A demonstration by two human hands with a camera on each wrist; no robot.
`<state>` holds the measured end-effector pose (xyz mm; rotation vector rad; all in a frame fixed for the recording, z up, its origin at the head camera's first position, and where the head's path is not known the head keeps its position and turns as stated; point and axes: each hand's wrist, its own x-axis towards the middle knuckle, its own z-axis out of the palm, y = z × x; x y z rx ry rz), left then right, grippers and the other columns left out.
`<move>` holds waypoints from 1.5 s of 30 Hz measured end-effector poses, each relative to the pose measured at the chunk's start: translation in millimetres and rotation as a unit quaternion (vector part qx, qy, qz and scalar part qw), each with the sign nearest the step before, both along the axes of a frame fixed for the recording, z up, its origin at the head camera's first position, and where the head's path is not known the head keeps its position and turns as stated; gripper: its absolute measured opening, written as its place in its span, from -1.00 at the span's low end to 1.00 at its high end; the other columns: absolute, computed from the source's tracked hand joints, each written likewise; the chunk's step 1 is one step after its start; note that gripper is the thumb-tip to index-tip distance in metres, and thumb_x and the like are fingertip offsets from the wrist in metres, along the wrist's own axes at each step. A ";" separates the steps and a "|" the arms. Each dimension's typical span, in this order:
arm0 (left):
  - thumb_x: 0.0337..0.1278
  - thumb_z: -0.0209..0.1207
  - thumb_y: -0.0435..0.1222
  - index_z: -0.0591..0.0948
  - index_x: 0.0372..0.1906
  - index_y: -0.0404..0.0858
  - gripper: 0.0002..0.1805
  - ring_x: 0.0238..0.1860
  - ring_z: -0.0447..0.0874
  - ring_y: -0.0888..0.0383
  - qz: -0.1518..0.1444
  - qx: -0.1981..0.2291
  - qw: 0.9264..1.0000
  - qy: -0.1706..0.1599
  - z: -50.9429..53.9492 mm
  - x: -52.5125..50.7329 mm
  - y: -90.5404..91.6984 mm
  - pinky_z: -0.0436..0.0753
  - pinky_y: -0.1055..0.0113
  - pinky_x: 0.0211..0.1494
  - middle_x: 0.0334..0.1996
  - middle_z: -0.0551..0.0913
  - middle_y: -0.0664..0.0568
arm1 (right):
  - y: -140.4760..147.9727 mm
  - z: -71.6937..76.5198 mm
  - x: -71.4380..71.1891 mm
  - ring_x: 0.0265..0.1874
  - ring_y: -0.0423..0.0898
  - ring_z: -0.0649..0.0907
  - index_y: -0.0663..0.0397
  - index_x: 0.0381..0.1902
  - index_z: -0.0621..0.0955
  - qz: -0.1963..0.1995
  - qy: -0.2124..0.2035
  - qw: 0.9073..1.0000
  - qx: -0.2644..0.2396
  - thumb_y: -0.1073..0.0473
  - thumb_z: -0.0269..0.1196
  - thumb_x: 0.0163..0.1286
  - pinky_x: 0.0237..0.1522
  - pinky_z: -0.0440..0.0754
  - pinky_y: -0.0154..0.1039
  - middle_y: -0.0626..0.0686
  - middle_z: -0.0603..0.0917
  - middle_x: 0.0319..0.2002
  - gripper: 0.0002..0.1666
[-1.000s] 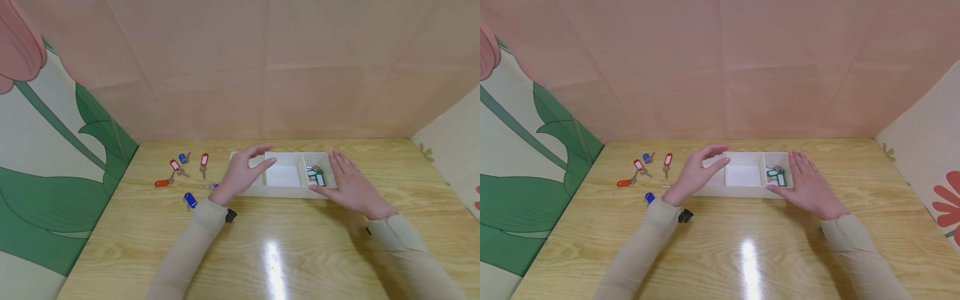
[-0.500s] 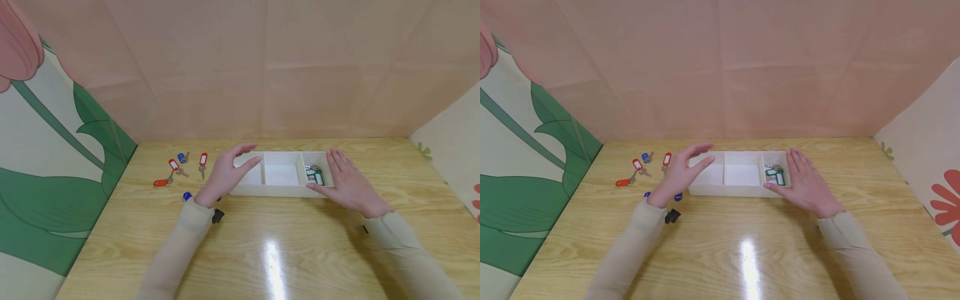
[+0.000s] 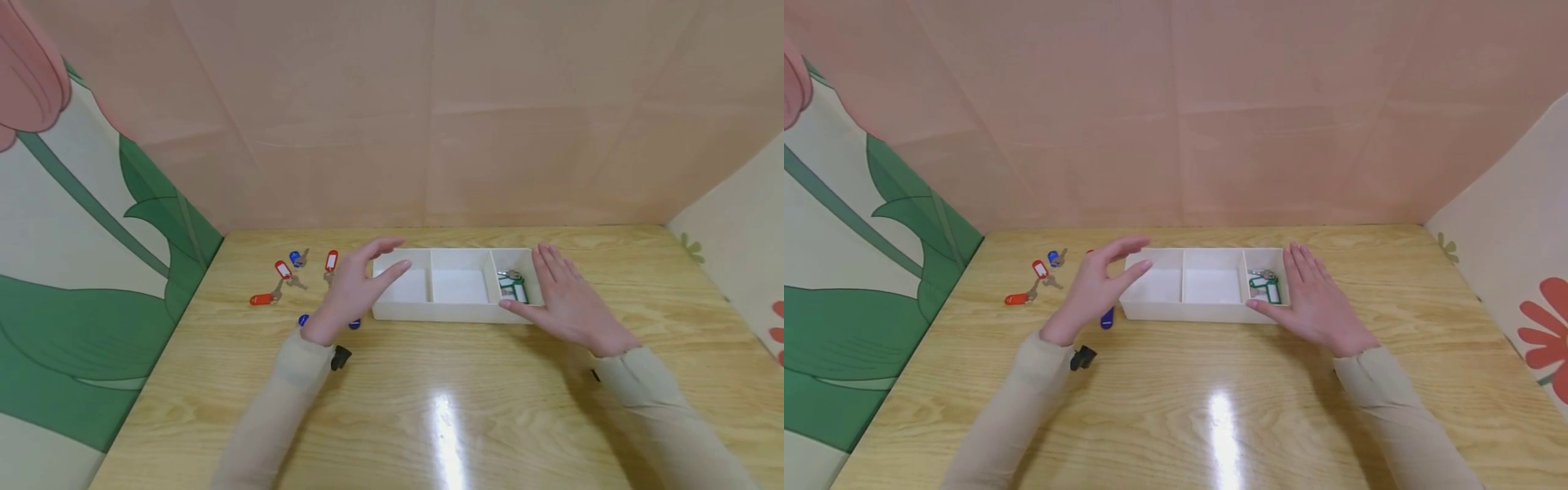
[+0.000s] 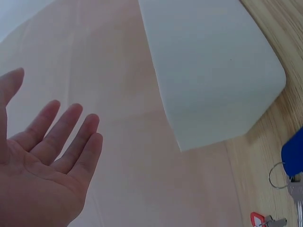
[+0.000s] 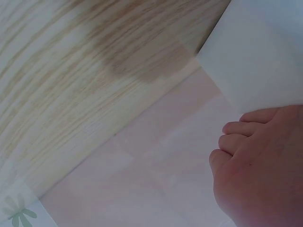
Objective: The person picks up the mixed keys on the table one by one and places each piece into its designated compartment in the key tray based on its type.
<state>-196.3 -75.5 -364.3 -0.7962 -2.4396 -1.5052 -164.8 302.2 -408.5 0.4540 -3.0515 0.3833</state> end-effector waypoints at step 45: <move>0.37 0.27 0.02 0.54 0.36 -0.12 -0.44 0.24 0.52 0.04 0.048 -0.089 0.993 -0.068 -22.4 7.3 -69.0 0.55 -0.08 0.23 0.27 0.58 0.07 | 0.0 -1.5 -1.4 0.57 0.22 -0.22 0.36 0.59 -0.19 0.001 -0.005 1.000 -0.004 -0.50 0.13 0.38 0.53 -0.30 0.13 0.31 -0.28 0.60 0.35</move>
